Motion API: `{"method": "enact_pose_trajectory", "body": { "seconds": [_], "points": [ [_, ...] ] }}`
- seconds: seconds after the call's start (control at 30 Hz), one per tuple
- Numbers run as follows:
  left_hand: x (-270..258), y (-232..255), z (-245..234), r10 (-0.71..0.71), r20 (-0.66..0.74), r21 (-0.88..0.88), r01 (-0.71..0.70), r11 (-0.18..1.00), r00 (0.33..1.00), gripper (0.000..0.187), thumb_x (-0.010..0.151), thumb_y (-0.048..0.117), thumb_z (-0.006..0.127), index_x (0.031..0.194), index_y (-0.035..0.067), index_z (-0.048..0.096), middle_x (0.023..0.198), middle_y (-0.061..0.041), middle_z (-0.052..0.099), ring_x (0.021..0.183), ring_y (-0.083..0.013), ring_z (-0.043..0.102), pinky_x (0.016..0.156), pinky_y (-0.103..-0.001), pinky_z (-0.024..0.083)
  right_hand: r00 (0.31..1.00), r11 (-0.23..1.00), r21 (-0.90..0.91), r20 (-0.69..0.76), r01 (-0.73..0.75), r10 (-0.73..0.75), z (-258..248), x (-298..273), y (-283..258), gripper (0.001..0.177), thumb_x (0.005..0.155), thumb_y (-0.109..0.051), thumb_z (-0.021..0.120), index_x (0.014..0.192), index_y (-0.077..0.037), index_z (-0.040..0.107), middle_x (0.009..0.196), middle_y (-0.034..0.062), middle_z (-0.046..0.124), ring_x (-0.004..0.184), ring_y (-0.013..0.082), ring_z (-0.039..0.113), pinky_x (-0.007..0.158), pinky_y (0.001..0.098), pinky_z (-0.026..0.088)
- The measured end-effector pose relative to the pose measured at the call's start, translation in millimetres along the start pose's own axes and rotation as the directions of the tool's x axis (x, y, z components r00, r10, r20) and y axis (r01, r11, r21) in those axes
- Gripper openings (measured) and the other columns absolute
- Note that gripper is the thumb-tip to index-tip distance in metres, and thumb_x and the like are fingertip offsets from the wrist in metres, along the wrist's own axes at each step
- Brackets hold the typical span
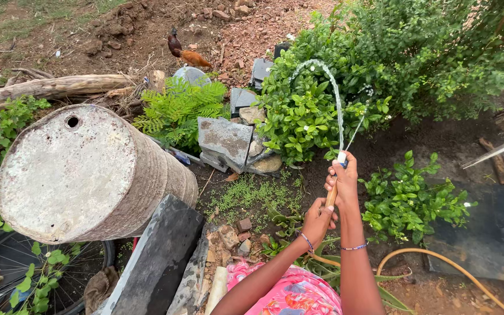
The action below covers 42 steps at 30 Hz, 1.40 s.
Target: The person waters plants using a hose with a wooden handle, aiming the stream at various shrubs in an outdoor area.
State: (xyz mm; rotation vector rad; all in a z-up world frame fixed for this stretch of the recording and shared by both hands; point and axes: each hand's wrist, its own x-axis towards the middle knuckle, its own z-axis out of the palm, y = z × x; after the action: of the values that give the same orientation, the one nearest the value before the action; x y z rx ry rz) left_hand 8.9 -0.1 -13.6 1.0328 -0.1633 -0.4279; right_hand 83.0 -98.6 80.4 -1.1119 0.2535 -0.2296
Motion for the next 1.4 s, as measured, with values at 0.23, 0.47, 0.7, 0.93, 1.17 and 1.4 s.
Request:
{"method": "enact_pose_trajectory", "body": {
  "seconds": [0.23, 0.47, 0.7, 0.93, 1.17, 1.4],
  "points": [
    [2, -2, -4, -0.021, 0.030, 0.022, 0.020, 1.000, 0.999, 0.023, 0.109, 0.018, 0.052, 0.126, 0.003, 0.052, 0.086, -0.005, 0.063, 0.066, -0.0091, 0.059, 0.061, -0.025, 0.050, 1.000, 1.000, -0.012, -0.026, 0.008, -0.009, -1, 1, 3, 0.037, 0.103, -0.012, 0.056, 0.136, -0.023, 0.042, 0.077, 0.0010, 0.049, 0.049, 0.0067, 0.044, 0.039, 0.0224, 0.038],
    [0, -11, -7, -0.048, 0.081, 0.111, 0.038, 0.993, 0.996, 0.022, 0.109, 0.020, 0.053, 0.124, 0.004, 0.056, 0.087, -0.003, 0.065, 0.069, -0.0085, 0.059, 0.063, -0.025, 0.050, 0.998, 1.000, 0.010, -0.069, 0.012, -0.011, -17, 3, -4, 0.036, 0.103, -0.013, 0.056, 0.134, -0.024, 0.041, 0.078, 0.0004, 0.049, 0.050, 0.0067, 0.045, 0.040, 0.0221, 0.039],
    [0, -39, -1, -0.051, 0.164, 0.278, 0.003, 0.960, 0.985, 0.029, 0.112, 0.031, 0.048, 0.107, 0.005, 0.061, 0.078, 0.000, 0.061, 0.068, -0.0089, 0.058, 0.064, -0.027, 0.051, 0.994, 0.999, 0.024, -0.101, 0.049, -0.046, -36, 2, -14, 0.036, 0.103, -0.012, 0.056, 0.134, -0.024, 0.041, 0.079, 0.0008, 0.049, 0.050, 0.0064, 0.044, 0.040, 0.0216, 0.038],
    [-12, -51, 17, -0.122, 0.071, 0.221, 0.104, 0.970, 0.990, 0.030, 0.112, 0.034, 0.046, 0.098, 0.008, 0.055, 0.069, 0.004, 0.051, 0.058, -0.0047, 0.047, 0.051, -0.024, 0.042, 0.993, 1.000, -0.010, -0.116, -0.006, 0.005, -49, 1, -4, 0.038, 0.101, -0.011, 0.056, 0.134, -0.022, 0.040, 0.077, 0.0024, 0.049, 0.048, 0.0079, 0.043, 0.038, 0.0228, 0.037],
    [-34, -59, 20, -0.141, -0.011, 0.155, 0.141, 0.978, 0.990, 0.033, 0.112, 0.036, 0.045, 0.097, 0.008, 0.055, 0.066, 0.005, 0.048, 0.053, -0.0039, 0.042, 0.046, -0.023, 0.035, 0.987, 0.975, -0.197, -0.141, -0.106, 0.079, -53, -9, 9, 0.042, 0.101, -0.017, 0.059, 0.138, -0.020, 0.040, 0.075, 0.0021, 0.053, 0.051, 0.0099, 0.049, 0.040, 0.0250, 0.042],
    [-45, -57, 23, -0.043, -0.160, 0.336, 0.096, 0.937, 0.986, 0.032, 0.107, 0.033, 0.053, 0.093, 0.006, 0.059, 0.059, 0.001, 0.052, 0.051, -0.0069, 0.050, 0.046, -0.028, 0.038, 0.985, 0.793, -0.607, -0.161, -0.047, -0.066, -60, -13, 7, 0.043, 0.096, -0.013, 0.066, 0.136, -0.013, 0.051, 0.076, 0.0048, 0.067, 0.062, 0.0123, 0.066, 0.051, 0.0290, 0.056]
  ]
}}
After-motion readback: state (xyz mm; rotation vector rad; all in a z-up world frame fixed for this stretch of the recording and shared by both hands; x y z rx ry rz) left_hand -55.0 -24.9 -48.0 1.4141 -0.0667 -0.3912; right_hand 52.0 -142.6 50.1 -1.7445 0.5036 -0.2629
